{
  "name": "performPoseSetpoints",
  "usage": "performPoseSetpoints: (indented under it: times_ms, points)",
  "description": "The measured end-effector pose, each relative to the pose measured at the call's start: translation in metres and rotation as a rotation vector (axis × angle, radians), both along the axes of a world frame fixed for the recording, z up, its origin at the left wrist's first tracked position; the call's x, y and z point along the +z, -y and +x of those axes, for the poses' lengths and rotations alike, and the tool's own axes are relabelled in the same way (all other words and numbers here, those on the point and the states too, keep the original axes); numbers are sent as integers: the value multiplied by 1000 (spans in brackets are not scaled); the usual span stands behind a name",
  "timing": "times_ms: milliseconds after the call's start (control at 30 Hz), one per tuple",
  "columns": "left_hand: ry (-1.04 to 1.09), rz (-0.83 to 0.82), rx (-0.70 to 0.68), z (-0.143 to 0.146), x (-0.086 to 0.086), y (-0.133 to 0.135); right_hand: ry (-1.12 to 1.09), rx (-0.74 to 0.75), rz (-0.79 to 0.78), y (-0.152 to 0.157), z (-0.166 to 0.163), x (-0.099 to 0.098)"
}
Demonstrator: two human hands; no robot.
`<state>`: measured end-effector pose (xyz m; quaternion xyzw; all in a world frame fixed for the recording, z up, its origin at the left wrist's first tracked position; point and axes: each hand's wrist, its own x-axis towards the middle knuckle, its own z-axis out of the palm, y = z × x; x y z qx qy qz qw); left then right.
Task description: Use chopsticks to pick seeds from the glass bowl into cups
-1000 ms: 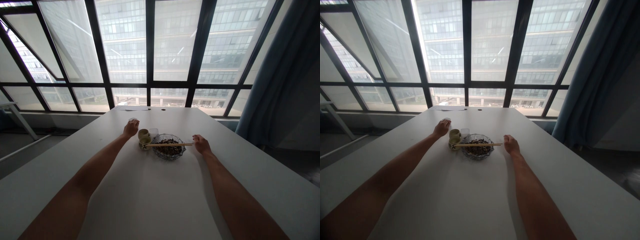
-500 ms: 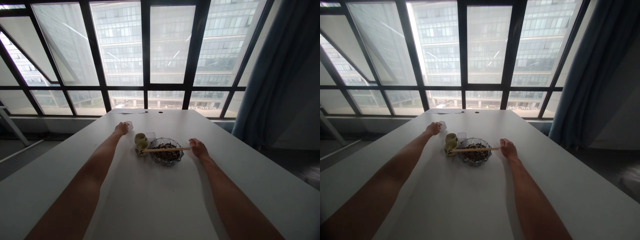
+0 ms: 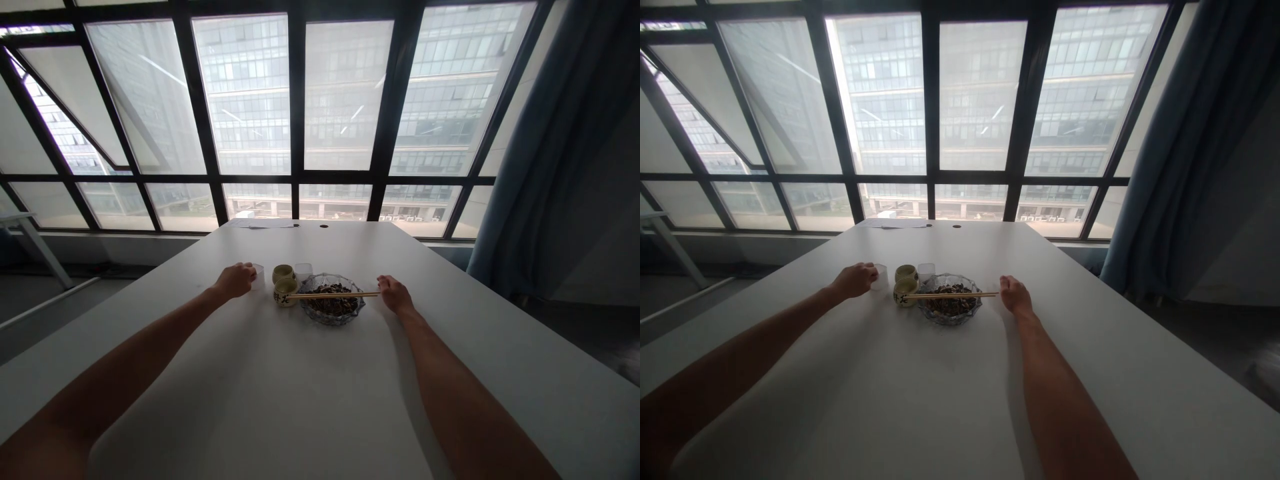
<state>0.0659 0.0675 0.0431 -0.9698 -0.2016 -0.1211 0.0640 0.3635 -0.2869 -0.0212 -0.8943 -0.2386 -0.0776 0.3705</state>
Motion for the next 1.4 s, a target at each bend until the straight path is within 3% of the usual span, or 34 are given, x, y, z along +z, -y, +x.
performPoseSetpoints:
  times_ms: [133, 267, 567, 700, 867, 967, 1167, 1267, 1400]
  points:
    - [22, 79, -60, -20, -5, 35, -5, 4, 3, 0, -2, 1]
    - [51, 69, -91, -11, -7, 56, 4, 16, 0, 1, -6, 4]
    - [121, 22, -134, 15, -14, 57, 17, 28, 33, 2, -10, 10]
    - [281, -74, -135, 12, -24, 58, 26, 29, 59, 2, -14, 13]
    - [473, -103, -290, -1, -41, 58, 109, 56, 134, -8, -23, 37]
    - [463, -73, -348, -4, -48, 59, 170, 216, 204, -22, -37, 59]
    - [467, -43, -279, 6, -52, 61, 169, 731, -124, -54, -87, 83]
    - [476, -58, -225, 10, -52, 59, 279, 796, -235, -63, -107, 86]
    - [491, -82, -139, 12, -57, 54, 371, 775, -326, -64, -119, 88]
